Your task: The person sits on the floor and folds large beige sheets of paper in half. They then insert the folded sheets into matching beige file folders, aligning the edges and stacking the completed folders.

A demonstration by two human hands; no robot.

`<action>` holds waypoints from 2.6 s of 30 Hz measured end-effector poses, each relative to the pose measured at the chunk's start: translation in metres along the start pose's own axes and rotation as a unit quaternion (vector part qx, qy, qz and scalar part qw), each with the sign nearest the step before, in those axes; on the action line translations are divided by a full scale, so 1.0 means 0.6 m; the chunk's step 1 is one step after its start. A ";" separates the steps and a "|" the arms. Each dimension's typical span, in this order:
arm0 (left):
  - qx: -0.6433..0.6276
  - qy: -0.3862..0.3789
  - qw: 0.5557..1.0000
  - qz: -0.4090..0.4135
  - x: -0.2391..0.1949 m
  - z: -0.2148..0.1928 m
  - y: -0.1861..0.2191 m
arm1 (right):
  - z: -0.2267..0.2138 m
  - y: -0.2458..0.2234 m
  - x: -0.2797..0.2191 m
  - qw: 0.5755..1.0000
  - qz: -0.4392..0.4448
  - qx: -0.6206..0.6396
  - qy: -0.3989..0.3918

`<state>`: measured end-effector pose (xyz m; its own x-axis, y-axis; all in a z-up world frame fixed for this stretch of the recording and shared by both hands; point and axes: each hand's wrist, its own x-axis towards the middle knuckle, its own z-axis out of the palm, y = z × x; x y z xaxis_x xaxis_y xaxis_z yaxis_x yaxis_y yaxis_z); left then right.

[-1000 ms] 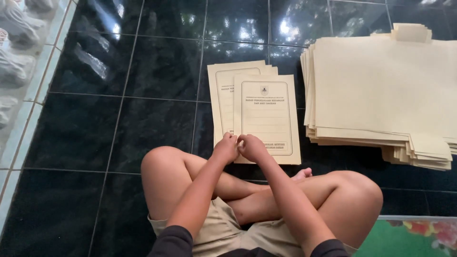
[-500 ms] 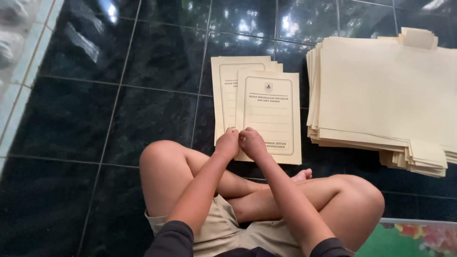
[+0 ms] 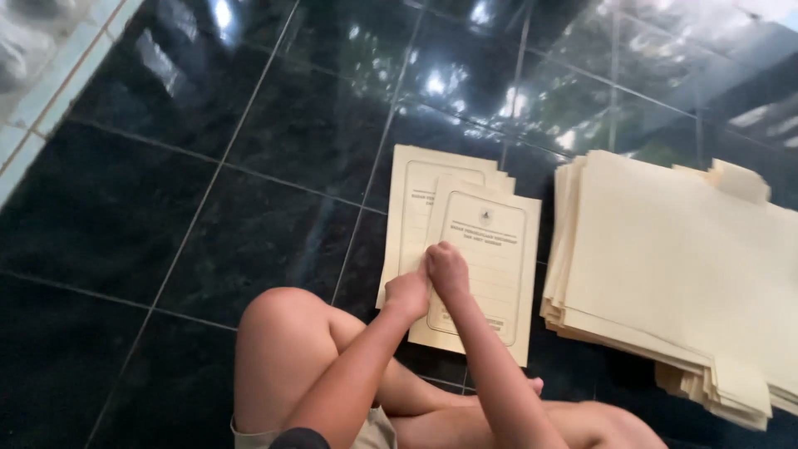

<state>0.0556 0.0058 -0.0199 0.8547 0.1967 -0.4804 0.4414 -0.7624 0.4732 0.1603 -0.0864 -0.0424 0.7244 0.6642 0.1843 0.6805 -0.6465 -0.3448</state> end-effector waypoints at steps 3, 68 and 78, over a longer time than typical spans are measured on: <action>-0.011 0.013 1.000 0.010 -0.009 -0.033 0.015 | -0.017 0.005 0.049 0.999 0.019 0.030 -0.035; 0.133 0.059 0.986 0.081 -0.074 0.002 -0.030 | -0.084 -0.102 -0.193 0.997 0.003 0.002 -0.082; 0.121 0.081 0.988 0.056 -0.087 -0.007 -0.016 | -0.020 -0.074 -0.213 0.983 -0.050 -0.107 -0.142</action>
<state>0.0081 0.0054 0.0034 0.9359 0.1837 -0.3007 0.2798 -0.9061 0.3173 0.0388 -0.1469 -0.0396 0.6130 0.7872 -0.0674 0.7768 -0.6161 -0.1304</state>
